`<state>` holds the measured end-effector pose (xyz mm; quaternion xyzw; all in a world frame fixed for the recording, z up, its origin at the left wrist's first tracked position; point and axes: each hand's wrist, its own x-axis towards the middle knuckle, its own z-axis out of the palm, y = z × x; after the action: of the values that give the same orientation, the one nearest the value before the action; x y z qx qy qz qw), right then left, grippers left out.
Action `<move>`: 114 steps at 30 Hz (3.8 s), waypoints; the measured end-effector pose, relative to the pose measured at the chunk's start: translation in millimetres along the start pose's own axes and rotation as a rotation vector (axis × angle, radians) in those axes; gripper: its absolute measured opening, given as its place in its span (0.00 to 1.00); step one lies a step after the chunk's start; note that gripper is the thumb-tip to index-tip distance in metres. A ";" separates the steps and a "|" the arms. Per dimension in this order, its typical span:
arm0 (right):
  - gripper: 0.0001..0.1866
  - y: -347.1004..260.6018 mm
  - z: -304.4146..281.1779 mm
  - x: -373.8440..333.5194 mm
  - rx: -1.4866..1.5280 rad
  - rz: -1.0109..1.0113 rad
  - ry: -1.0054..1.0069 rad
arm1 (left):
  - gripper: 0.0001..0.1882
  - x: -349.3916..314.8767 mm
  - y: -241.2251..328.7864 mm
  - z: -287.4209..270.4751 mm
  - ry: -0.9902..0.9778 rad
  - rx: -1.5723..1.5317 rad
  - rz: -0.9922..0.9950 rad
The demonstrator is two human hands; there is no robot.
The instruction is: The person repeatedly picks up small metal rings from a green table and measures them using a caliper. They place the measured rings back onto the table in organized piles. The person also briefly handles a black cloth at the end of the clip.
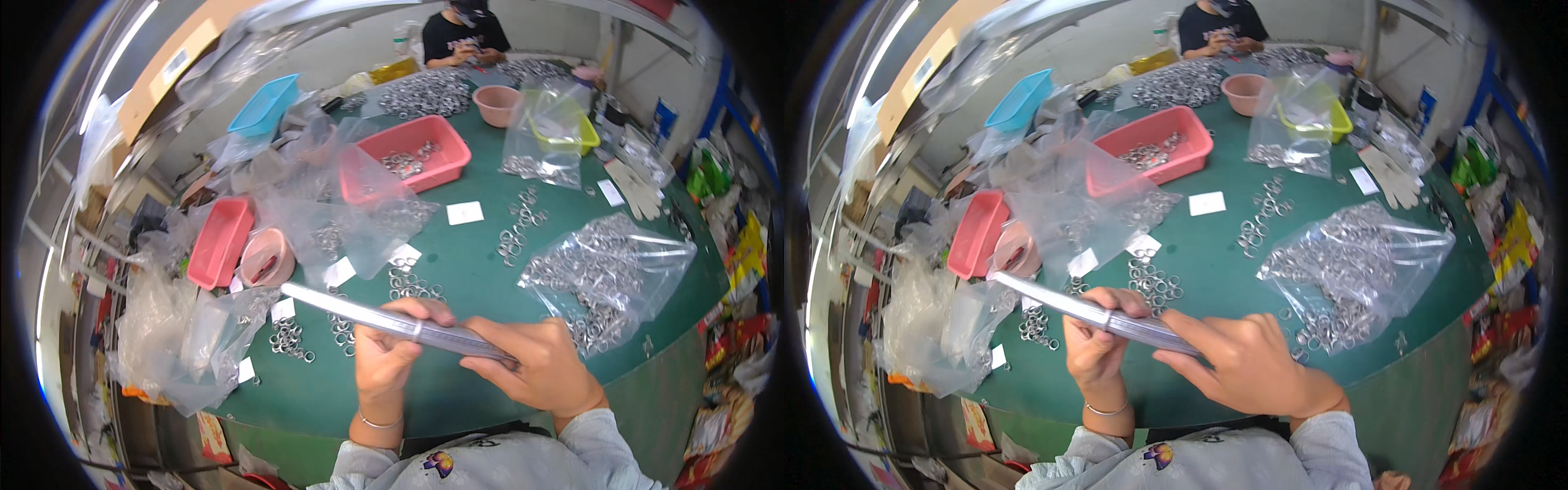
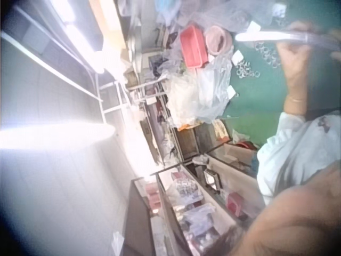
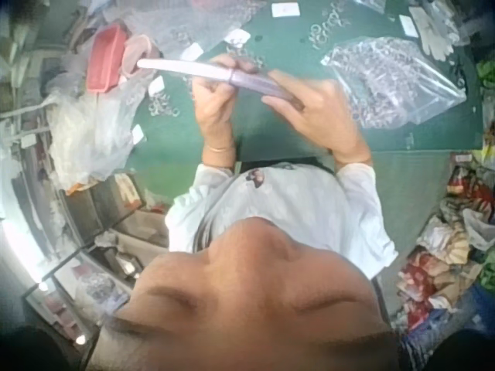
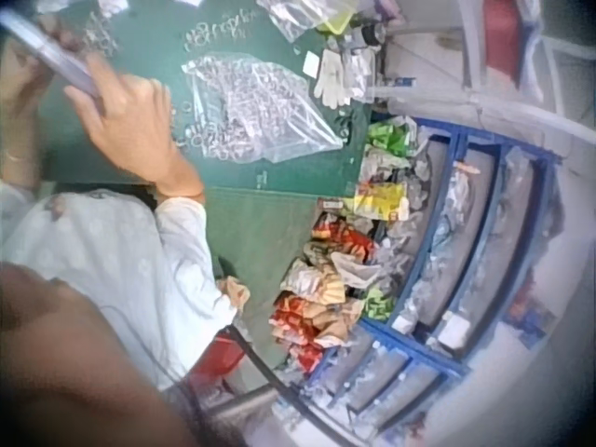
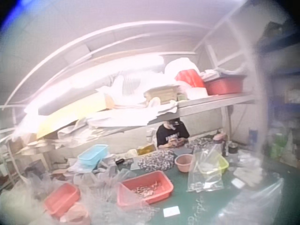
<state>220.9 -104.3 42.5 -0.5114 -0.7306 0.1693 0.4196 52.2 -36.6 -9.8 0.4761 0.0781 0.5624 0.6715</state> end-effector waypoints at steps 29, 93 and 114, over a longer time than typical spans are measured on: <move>0.21 -3.4 -13.4 -27.6 -0.029 -0.368 -0.128 | 0.16 -11.2 70.1 -31.4 0.222 -0.588 0.612; 0.15 7.9 4.9 -50.4 -0.034 -0.469 -0.035 | 0.12 -47.7 -106.8 -46.0 -0.099 1.417 -0.035; 0.17 8.4 -30.2 -19.9 -0.062 -0.271 -0.089 | 0.13 39.5 -73.2 -25.9 0.234 -0.947 -0.340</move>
<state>252.2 -124.0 45.9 -0.4126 -0.8158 0.1108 0.3899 99.6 16.8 -59.9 0.0342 -0.0342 0.4684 0.8822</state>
